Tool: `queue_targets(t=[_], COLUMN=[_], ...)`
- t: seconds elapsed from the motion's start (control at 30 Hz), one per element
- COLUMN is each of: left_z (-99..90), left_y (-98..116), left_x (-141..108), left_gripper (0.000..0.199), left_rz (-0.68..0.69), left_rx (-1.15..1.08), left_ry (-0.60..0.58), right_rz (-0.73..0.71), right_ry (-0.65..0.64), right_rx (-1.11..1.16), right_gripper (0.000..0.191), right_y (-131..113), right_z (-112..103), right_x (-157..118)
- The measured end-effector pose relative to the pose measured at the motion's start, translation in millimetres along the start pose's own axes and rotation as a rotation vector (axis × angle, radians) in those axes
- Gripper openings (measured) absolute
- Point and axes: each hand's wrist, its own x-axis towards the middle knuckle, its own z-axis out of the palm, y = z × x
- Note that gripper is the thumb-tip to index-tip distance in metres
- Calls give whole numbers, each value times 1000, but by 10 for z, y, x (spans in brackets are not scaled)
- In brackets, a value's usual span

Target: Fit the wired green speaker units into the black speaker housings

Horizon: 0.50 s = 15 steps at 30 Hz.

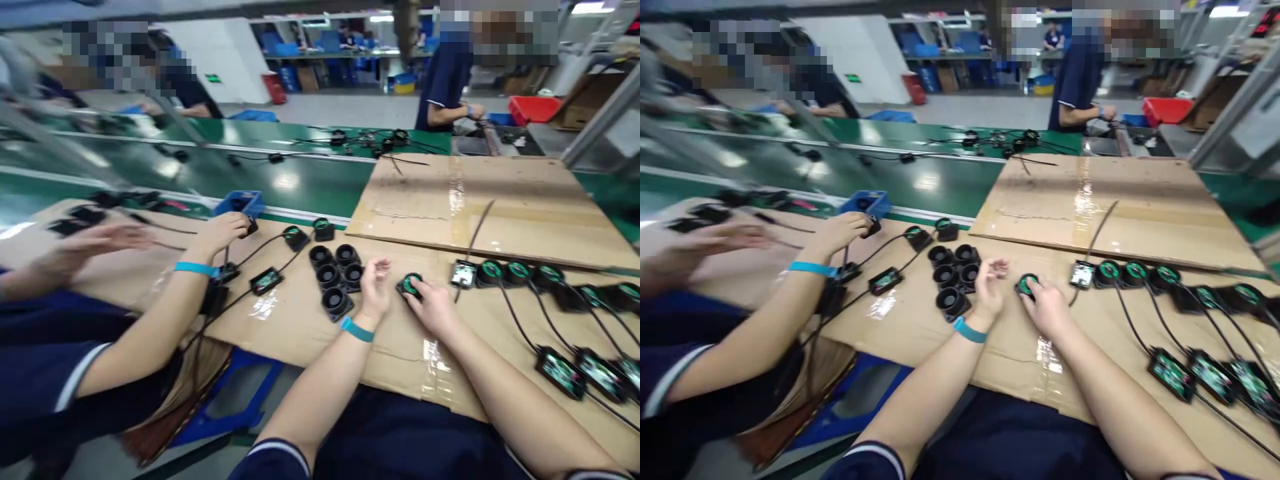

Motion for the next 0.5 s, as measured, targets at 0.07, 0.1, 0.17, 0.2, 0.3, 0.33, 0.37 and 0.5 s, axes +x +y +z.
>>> queue_targets(t=[0.07, 0.1, 0.17, 0.2, 0.3, 0.33, 0.37, 0.5], left_z=[9, 10, 5, -1, -28, -42, -57, -82], left_y=[15, 26, 53, 67, 105, 117, 128, 195], left_x=[20, 19, 4, -6, -34, -46, -60, -175], left_gripper=[76, 75, 76, 77, 77, 76, 75, 71], left_rz=[1, 3, 27, 43, 73, 70, 66, 33], left_rx=[12, 24, 45, 56, 104, 130, 163, 354], left_ry=[-6, -18, -42, -51, -75, -84, -97, -159], right_rz=[-37, -39, -25, -15, 31, 48, 59, 38], right_ry=[-35, -18, 35, 32, -98, -142, -169, -36], right_rx=[-33, -39, -48, -60, -111, -112, -99, 2], right_gripper=[33, 35, 39, 39, 34, 34, 36, 48], right_y=[72, 92, 94, 76, -11, -32, -38, 131], right_z=[68, 92, 133, 152, 179, 164, 130, -157], right_x=[10, 11, 7, 6, 19, 26, 29, -29])
